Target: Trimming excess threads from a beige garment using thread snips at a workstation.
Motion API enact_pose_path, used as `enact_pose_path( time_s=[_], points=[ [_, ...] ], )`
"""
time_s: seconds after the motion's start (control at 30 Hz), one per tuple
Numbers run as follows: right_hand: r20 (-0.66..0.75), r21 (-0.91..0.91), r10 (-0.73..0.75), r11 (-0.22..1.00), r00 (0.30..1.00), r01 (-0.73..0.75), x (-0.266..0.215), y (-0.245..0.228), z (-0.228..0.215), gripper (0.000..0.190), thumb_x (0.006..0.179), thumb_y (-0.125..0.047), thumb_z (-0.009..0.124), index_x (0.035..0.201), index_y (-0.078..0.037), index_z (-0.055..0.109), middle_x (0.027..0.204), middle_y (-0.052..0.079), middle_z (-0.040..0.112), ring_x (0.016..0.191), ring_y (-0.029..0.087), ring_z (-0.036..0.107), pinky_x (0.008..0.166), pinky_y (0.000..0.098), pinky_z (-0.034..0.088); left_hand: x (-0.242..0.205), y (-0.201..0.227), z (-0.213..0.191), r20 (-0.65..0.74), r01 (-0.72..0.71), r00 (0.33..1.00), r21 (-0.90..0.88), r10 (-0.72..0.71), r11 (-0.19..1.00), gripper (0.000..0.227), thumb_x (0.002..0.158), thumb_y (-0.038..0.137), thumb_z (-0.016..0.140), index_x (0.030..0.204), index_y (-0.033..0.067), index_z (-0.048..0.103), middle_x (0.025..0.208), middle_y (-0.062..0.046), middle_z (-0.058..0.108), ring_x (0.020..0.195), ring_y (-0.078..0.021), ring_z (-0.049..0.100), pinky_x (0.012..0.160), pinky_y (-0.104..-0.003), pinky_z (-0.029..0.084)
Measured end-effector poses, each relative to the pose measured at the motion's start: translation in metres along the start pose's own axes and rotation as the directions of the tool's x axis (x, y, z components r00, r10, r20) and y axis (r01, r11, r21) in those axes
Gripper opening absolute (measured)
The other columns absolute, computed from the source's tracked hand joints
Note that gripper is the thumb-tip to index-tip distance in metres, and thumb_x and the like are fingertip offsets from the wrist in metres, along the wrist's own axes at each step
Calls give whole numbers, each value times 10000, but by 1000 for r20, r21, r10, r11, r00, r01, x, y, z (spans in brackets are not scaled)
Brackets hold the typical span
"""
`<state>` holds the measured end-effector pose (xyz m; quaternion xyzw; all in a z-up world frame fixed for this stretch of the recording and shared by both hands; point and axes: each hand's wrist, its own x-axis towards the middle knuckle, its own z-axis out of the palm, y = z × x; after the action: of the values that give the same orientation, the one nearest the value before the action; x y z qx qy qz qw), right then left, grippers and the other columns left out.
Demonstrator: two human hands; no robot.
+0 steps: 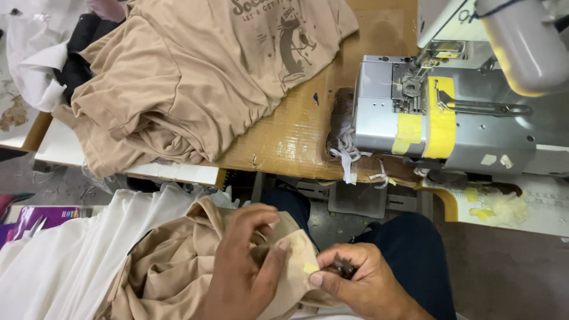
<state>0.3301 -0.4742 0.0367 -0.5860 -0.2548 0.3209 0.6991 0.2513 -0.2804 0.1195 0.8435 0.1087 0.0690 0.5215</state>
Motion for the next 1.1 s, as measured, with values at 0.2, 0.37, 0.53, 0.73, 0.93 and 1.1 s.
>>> enact_pose_path(
  time_s=[0.2, 0.37, 0.53, 0.73, 0.93, 1.1],
  points=[
    [-174, 273, 236, 944, 956, -183, -12, 34, -12, 155, 795, -62, 885, 811, 47, 776, 511, 33, 572, 411, 77, 424, 351, 259, 297, 18, -152, 270, 154, 265, 944, 170, -292, 949, 283, 923, 380, 606, 1135, 235, 724, 1204, 14, 734, 1073, -154, 687, 855, -298, 479],
    [-19, 489, 556, 730, 831, -477, -17, 30, 5, 193, 769, 61, 858, 838, 113, 685, 712, 274, 741, 505, 368, 737, 480, 431, 654, -75, -112, 91, -71, 351, 936, 223, -344, 909, 576, 644, 369, 857, 1208, 373, 744, 1307, 113, 697, 1177, -93, 710, 890, -298, 568],
    [70, 505, 420, 768, 905, -395, -15, 9, 12, 205, 846, -65, 798, 859, 100, 677, 747, 309, 795, 640, 330, 772, 560, 371, 601, -72, -97, 77, -158, -34, 984, 284, 82, 958, 399, 772, 369, 764, 1141, 217, 743, 1141, -14, 772, 1057, -189, 743, 902, -342, 557],
    [-134, -110, -92, 991, 987, 78, -24, 12, 8, 144, 818, -141, 853, 841, -14, 790, 760, 91, 755, 471, 49, 504, 410, 192, 388, -79, -87, 76, -238, -101, 953, 330, 187, 938, 329, 750, 217, 696, 1076, 259, 707, 1055, 65, 787, 906, -136, 771, 683, -302, 593],
    [132, -718, -549, 521, 826, 461, -7, 2, 9, 443, 783, -334, 819, 1111, -66, 689, 1081, 115, 747, 743, 106, 759, 518, 191, 594, -85, -117, 53, -6, -352, 928, 316, 373, 881, 144, 857, 176, 688, 986, 113, 702, 1047, -49, 754, 858, -205, 731, 861, -317, 543],
    [210, -677, -672, 425, 711, 601, 7, -8, 5, 251, 983, -230, 613, 878, -17, 692, 810, 124, 755, 669, 209, 765, 574, 310, 642, -95, -105, 29, -174, 638, 692, -307, -701, 706, 226, 660, -39, 816, 818, 19, 967, 894, -100, 887, 790, -179, 838, 693, -217, 623]
  ],
)
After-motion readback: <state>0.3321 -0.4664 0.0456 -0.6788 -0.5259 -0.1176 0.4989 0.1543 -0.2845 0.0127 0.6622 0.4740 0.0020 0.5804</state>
